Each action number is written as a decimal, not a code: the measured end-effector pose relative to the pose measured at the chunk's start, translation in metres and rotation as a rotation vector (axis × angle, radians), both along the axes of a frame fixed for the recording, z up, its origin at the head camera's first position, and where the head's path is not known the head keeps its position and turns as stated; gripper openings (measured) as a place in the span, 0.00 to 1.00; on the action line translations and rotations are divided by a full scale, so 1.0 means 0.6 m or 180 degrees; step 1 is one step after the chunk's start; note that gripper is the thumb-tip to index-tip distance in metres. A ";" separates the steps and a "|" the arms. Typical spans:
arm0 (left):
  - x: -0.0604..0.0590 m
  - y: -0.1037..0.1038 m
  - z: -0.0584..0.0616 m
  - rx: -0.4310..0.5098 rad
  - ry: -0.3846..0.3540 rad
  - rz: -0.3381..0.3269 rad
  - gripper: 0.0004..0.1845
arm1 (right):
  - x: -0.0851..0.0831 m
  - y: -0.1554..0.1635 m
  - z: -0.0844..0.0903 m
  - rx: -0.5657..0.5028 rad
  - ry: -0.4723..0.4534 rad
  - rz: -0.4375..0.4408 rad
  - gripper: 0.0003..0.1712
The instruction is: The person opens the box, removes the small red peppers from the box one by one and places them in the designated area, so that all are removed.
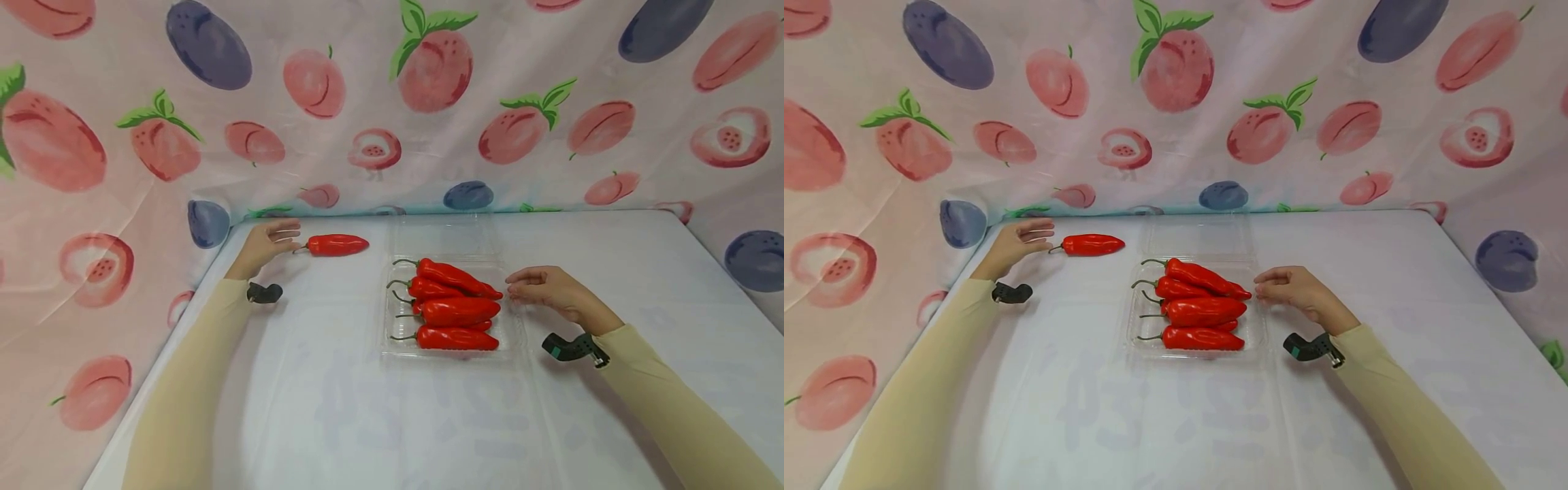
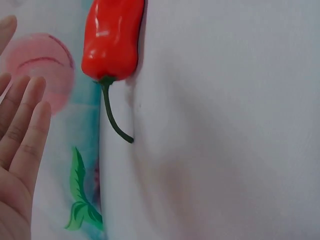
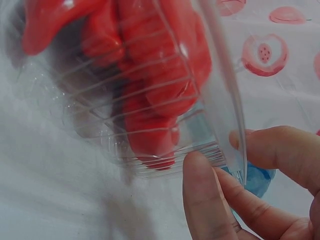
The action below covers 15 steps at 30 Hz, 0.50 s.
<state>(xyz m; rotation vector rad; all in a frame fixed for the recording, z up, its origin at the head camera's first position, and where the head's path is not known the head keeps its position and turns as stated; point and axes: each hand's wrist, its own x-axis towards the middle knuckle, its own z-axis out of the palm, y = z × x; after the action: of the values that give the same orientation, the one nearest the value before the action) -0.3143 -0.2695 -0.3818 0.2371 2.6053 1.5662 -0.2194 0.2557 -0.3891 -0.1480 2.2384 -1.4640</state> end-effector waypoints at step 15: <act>0.028 0.053 0.028 -0.0056 0.0295 -0.0416 0.28 | -0.001 0.000 -0.001 -0.0051 -0.0032 -0.0024 0.30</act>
<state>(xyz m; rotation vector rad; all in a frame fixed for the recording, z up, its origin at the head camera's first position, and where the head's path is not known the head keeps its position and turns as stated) -0.2974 -0.2378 -0.3649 0.4794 2.6104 1.5234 -0.2201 0.2554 -0.3899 -0.1372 2.2220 -1.4836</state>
